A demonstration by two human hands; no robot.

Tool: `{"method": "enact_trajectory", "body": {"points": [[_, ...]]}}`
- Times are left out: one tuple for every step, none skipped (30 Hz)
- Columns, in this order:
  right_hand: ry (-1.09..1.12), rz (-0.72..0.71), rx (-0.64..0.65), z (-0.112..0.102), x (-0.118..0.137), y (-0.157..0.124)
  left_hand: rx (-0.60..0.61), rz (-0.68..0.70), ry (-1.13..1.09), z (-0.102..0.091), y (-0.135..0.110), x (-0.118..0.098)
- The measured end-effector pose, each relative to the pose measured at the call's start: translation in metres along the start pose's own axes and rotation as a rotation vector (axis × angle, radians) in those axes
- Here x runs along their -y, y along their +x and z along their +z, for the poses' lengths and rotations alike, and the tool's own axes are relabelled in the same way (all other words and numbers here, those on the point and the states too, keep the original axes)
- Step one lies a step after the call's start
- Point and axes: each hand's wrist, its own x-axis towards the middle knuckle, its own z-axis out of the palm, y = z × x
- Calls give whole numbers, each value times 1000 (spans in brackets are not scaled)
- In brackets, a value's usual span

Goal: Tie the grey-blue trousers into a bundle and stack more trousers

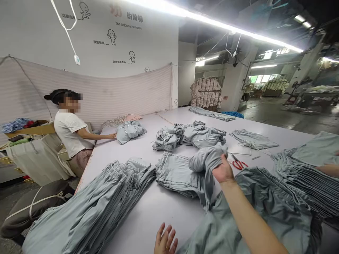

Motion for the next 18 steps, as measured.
{"method": "enact_trajectory", "body": {"points": [[10,-26,7,-12,13,-1,40,-51,-62,8,3,-6],[1,-46,14,-27,26,-1,77,-98,-109,15,5,-10],[-23,-62,16,-42,37,-1,108,-132,-136,22,7,-13],[-57,-75,13,-57,46,-2,134,-154,-153,31,9,-14],[-95,-88,5,-70,54,-3,151,-159,-158,40,11,-15],[-129,-102,-5,-80,60,-4,156,-141,-137,51,13,-16],[-152,-119,-21,-87,64,-6,160,-85,-61,63,17,-18],[-164,-136,-40,-92,68,-9,168,6,60,77,21,-20],[-168,-149,-59,-94,69,-12,179,119,202,92,26,-24],[-168,-158,-72,-95,70,-15,196,237,345,108,32,-28],[-166,-166,-77,-94,70,-17,222,347,469,123,38,-33],[-166,-167,-71,-94,70,-20,255,439,557,138,45,-38],[-167,-166,-59,-95,68,-21,291,507,606,153,52,-41],[-169,-162,-45,-96,66,-22,326,550,633,166,59,-44],[-169,-159,-40,-97,63,-22,362,584,669,178,65,-45],[-164,-153,-52,-100,60,-21,390,602,703,188,72,-45],[-155,-142,-76,-103,57,-19,407,607,729,196,78,-43],[-143,-127,-107,-105,55,-17,412,602,747,202,83,-41]]}}
